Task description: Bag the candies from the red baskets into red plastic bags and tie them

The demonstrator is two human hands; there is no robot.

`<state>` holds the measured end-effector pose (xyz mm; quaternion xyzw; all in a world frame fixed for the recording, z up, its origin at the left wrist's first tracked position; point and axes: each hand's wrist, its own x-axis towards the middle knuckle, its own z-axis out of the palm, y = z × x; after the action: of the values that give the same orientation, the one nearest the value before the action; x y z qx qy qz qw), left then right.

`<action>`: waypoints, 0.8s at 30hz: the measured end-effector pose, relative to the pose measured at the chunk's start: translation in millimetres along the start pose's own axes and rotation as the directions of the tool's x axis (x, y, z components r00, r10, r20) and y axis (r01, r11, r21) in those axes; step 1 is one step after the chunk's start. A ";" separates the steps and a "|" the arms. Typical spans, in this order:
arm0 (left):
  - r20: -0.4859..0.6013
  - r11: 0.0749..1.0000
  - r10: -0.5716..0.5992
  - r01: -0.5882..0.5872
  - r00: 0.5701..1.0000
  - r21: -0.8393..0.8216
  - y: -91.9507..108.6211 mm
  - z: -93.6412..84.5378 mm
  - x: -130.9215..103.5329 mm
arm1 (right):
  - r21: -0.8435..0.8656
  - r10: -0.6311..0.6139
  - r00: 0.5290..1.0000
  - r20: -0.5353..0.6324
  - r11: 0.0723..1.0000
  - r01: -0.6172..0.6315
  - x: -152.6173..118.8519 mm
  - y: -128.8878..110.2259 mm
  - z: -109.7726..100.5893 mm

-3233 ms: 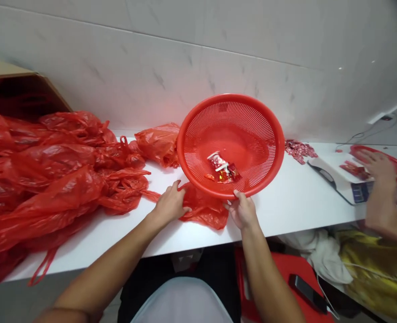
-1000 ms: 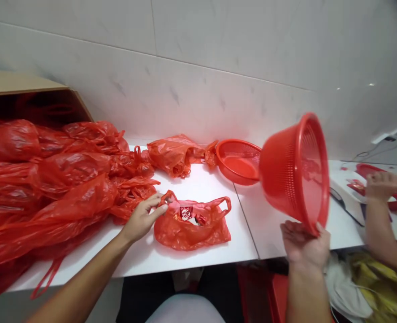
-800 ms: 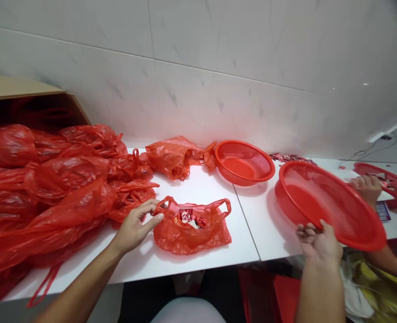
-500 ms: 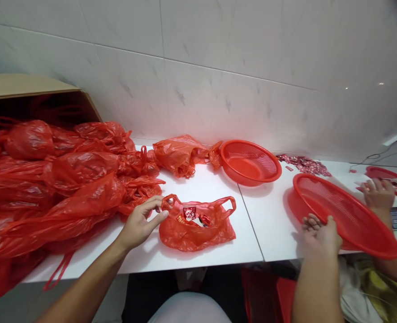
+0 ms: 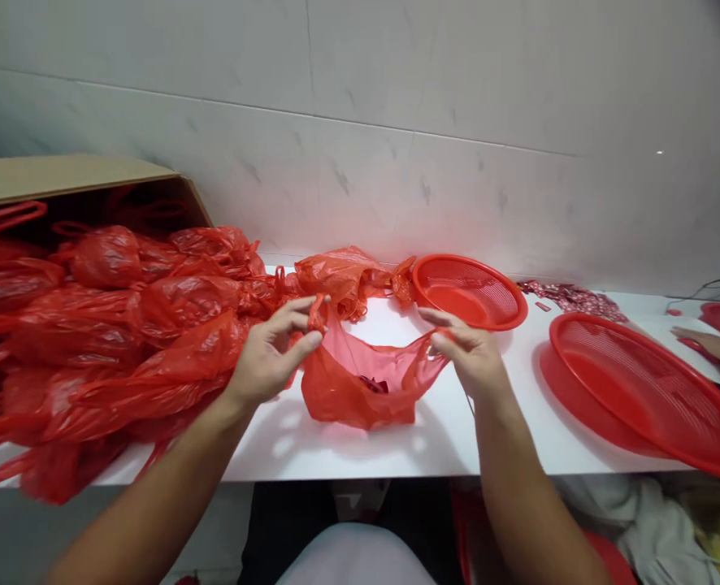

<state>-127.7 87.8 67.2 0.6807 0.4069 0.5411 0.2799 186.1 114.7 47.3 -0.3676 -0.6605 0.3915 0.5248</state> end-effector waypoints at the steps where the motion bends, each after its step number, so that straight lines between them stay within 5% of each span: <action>1: -0.045 1.000 0.025 -0.025 0.999 0.004 7.5 -1.5 5.1 | 0.151 -0.027 0.999 -0.024 0.988 0.030 4.1 -7.3 -2.2; 4: -0.086 0.993 0.101 -0.096 0.991 0.062 21.9 2.1 11.3 | 0.432 -0.068 0.993 -0.092 0.896 0.101 7.7 -19.2 3.4; 6: -0.037 0.980 0.170 -0.165 0.985 0.114 28.0 12.4 11.0 | 0.437 -0.070 0.998 -0.004 0.897 0.065 5.9 -21.5 16.4; 10: 0.182 0.921 0.330 -0.358 0.926 0.154 46.7 40.7 11.1 | 0.052 0.027 0.931 0.365 0.997 -0.049 4.1 -24.9 48.3; 14: 0.420 0.869 0.394 -0.481 0.818 0.121 62.1 54.4 8.1 | -0.171 0.088 0.896 0.436 0.985 -0.013 3.3 -24.9 66.2; 19: 0.225 0.929 0.241 -0.292 0.944 0.229 42.8 52.5 -6.9 | -0.009 0.222 0.889 0.401 0.971 -0.239 -4.7 -11.2 60.7; 24: 0.226 0.970 0.033 -0.085 0.974 0.228 19.4 54.0 -17.5 | 0.035 0.401 0.817 0.415 0.890 -0.454 -7.7 -0.5 57.8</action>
<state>-72.2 66.0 60.3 0.7768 0.4142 0.4181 0.2240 130.7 100.0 36.4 -0.3839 -0.6257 0.6083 0.3017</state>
